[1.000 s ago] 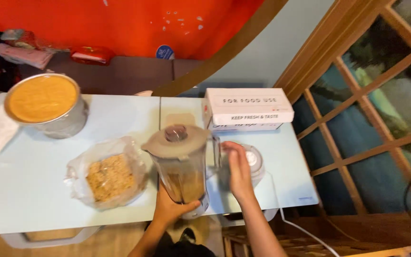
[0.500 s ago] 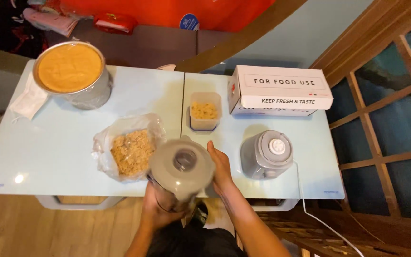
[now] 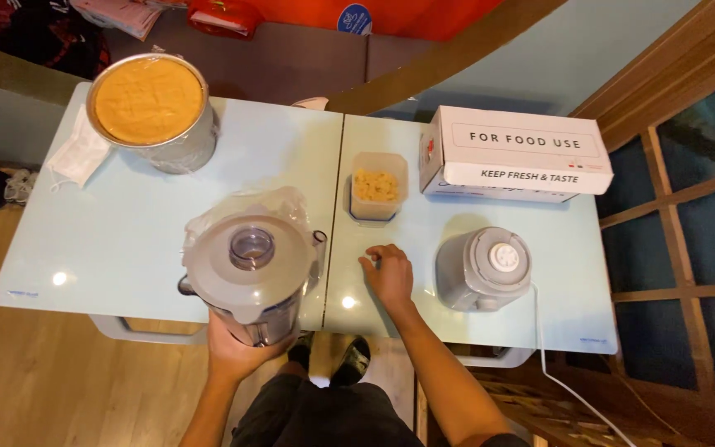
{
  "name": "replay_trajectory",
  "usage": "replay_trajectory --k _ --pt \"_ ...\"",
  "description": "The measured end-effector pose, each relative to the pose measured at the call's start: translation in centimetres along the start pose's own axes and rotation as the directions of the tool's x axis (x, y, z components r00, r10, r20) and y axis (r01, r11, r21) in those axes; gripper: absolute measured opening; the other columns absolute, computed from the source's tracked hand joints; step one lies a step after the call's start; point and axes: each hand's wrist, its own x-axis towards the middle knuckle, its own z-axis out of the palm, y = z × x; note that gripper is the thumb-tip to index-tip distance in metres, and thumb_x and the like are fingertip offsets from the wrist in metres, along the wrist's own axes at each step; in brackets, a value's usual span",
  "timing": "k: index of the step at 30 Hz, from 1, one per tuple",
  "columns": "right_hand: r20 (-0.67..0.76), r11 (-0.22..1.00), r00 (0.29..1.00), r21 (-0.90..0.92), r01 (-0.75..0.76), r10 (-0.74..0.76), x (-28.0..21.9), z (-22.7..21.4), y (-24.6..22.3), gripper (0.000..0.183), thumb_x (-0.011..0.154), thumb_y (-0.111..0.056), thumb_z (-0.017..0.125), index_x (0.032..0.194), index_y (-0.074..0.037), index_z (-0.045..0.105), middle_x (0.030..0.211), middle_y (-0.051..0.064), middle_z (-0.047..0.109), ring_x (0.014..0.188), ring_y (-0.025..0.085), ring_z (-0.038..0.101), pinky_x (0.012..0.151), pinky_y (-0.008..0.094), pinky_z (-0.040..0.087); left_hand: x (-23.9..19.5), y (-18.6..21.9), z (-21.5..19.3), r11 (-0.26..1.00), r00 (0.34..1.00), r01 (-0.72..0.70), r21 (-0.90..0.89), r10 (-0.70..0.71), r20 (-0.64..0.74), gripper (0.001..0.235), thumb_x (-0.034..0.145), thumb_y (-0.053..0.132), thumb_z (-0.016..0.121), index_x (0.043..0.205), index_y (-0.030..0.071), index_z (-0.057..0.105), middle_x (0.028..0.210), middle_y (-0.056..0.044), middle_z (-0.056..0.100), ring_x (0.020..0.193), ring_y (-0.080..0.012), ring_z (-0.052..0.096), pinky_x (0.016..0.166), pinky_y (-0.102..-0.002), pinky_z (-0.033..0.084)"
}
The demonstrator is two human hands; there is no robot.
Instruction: The person secures a blender lid, blends a granular food item, then opens the blender and transfers the blended contents into a plastic bag. The process is repeated with a second batch of granular food.
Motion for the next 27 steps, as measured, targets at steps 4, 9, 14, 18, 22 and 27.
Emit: replay_trajectory --k 4,9,14,18,22,27 --pt "-0.014 0.998 1.0 -0.062 -0.027 0.026 0.3 0.7 -0.2 0.014 0.082 -0.026 0.08 0.081 -0.012 0.077 0.087 0.006 0.071 0.083 0.027 0.067 0.075 0.041 0.053 -0.5 -1.7 -0.6 1.0 0.999 0.012 -0.003 -0.012 0.048 0.114 0.039 0.023 0.099 0.134 -0.002 0.042 0.124 -0.016 0.065 0.112 -0.0246 0.064 0.096 -0.038 0.051" --pt "0.061 0.973 0.998 -0.23 -0.002 0.017 -0.3 -1.0 -2.6 0.012 0.084 -0.02 0.074 0.081 -0.009 0.073 0.086 0.009 0.07 0.086 0.032 0.067 0.073 0.05 0.047 -0.5 -3.0 -0.4 0.997 0.979 -0.023 -0.071 0.036 0.2 0.112 0.041 0.022 0.1 0.134 -0.001 0.041 0.123 -0.014 0.065 0.112 -0.0246 0.065 0.095 -0.039 0.052" --pt "-0.136 0.973 0.966 0.099 -0.21 0.222 -9.4 -1.8 -0.4 0.014 0.09 -0.02 0.07 0.09 -0.005 0.068 0.088 0.013 0.068 0.08 0.034 0.065 0.072 0.045 0.053 3.4 -2.7 -0.2 0.991 0.892 -0.068 -0.112 0.11 0.438 0.099 0.043 0.022 0.099 0.126 0.0 0.05 0.116 -0.013 0.069 0.105 -0.0225 0.068 0.091 -0.037 0.054" --pt "-0.266 0.805 0.761 0.23 -0.547 0.592 -22.1 -3.0 1.4 0.015 0.088 -0.019 0.074 0.086 -0.005 0.067 0.063 0.011 0.063 0.053 0.024 0.061 0.053 0.038 0.05 2.0 -1.0 3.6 0.977 0.733 -0.049 -0.205 0.175 0.658 0.083 0.045 0.022 0.098 0.115 0.001 0.06 0.107 -0.011 0.073 0.096 -0.0199 0.071 0.086 -0.035 0.057" --pt "-0.479 0.657 0.48 0.329 -0.678 0.735 -35.4 -5.6 1.3 0.015 0.087 -0.016 0.076 0.082 -0.005 0.068 0.056 0.008 0.059 0.047 0.017 0.054 0.048 0.034 0.046 -2.9 0.9 8.1 0.958 0.496 -0.026 -0.287 0.262 0.828 0.072 0.046 0.021 0.098 0.108 0.001 0.067 0.101 -0.009 0.076 0.09 -0.0182 0.073 0.082 -0.034 0.059" --pt "-0.636 0.578 0.033 0.676 -0.456 0.771 -49.7 -11.0 -2.3 0.018 0.093 -0.013 0.076 0.086 -0.004 0.062 0.072 0.003 0.062 0.059 0.007 0.047 0.053 0.025 0.04 -13.0 3.0 13.1 0.676 -0.004 -0.379 -0.632 0.682 0.731 0.05 0.057 0.034 0.096 0.096 0.01 0.075 0.095 -0.003 0.076 0.086 -0.0165 0.074 0.08 -0.033 0.059"
